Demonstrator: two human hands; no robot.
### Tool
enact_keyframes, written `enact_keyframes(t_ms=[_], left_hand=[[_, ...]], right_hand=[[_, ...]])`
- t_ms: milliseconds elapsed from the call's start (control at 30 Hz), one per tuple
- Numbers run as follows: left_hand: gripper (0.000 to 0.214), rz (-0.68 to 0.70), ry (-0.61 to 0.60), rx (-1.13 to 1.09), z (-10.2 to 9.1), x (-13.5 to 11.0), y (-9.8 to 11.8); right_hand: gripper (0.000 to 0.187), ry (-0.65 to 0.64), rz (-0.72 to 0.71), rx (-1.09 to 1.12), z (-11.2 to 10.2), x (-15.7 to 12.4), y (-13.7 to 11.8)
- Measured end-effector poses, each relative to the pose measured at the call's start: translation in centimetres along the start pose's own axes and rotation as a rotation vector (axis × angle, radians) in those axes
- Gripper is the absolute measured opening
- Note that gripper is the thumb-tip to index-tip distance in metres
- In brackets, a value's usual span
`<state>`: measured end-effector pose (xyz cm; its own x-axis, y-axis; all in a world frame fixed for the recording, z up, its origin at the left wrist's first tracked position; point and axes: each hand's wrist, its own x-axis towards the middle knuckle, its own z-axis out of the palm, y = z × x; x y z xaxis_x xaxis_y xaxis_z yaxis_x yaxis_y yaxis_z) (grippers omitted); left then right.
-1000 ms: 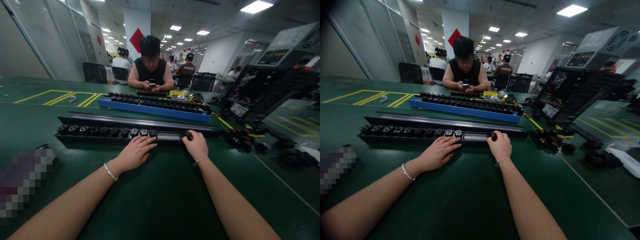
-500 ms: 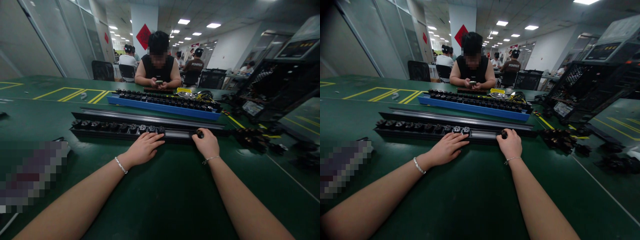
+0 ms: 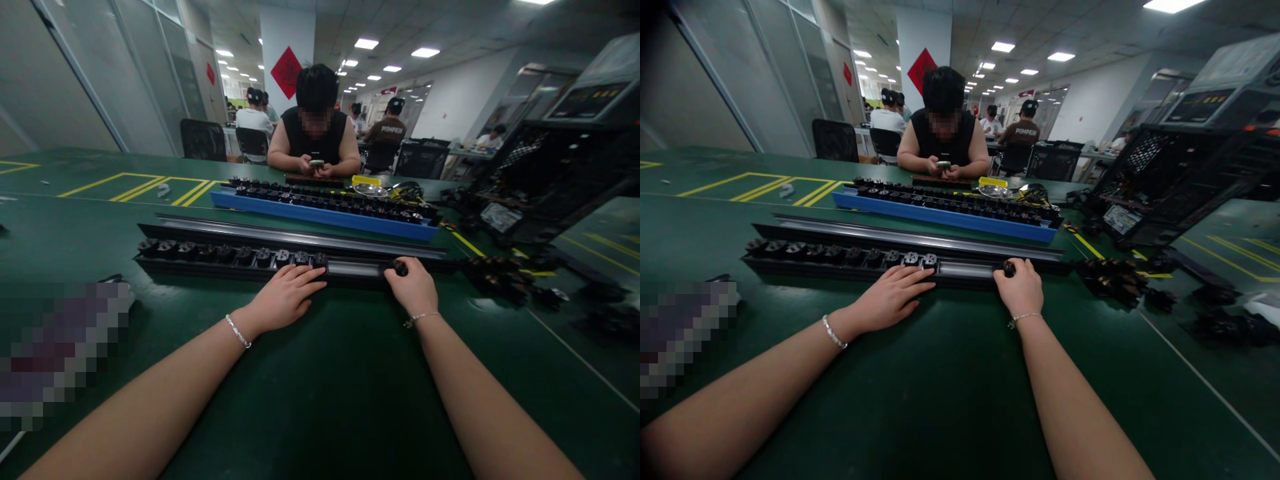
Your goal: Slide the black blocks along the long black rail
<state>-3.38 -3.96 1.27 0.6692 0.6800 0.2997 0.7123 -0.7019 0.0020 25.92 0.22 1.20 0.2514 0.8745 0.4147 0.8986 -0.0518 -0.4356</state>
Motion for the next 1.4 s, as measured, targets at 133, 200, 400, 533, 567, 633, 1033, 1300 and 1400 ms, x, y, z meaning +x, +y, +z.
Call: enact_keyframes(t_ms=[133, 200, 400, 533, 567, 633, 1033, 1300, 1400], left_hand=[[0.048, 0.004, 0.004, 0.005, 0.1, 0.0, 0.0], [0.048, 0.007, 0.008, 0.004, 0.1, 0.0, 0.0], [0.047, 0.002, -0.005, -0.002, -0.1, 0.0, 0.0], [0.048, 0.002, -0.006, -0.005, -0.1, 0.0, 0.0], [0.048, 0.000, -0.006, -0.004, -0.1, 0.0, 0.0], [0.047, -0.003, -0.005, -0.003, -0.1, 0.0, 0.0], [0.047, 0.008, 0.004, -0.008, -0.1, 0.0, 0.0], [0.047, 0.008, 0.010, -0.010, -0.1, 0.0, 0.0], [0.047, 0.010, 0.010, -0.009, -0.2, 0.0, 0.0]], right_hand=[[0.032, -0.010, 0.078, 0.026, -0.6, -0.1, -0.5], [0.032, -0.025, 0.099, 0.035, -1.0, -0.1, -0.8], [0.030, -0.046, 0.156, 0.037, -1.5, -0.1, -1.0], [0.033, -0.059, 0.202, 0.013, -1.5, 0.1, -0.8], [0.033, -0.059, 0.205, 0.008, -1.5, 0.1, -0.7], [0.033, -0.051, 0.192, 0.001, -1.4, 0.2, -0.5], [0.039, -0.002, 0.098, 0.044, -1.0, 0.3, 0.6], [0.041, -0.019, 0.208, 0.045, -1.3, 0.6, 1.1], [0.041, -0.022, 0.216, 0.046, -1.4, 0.6, 1.1]])
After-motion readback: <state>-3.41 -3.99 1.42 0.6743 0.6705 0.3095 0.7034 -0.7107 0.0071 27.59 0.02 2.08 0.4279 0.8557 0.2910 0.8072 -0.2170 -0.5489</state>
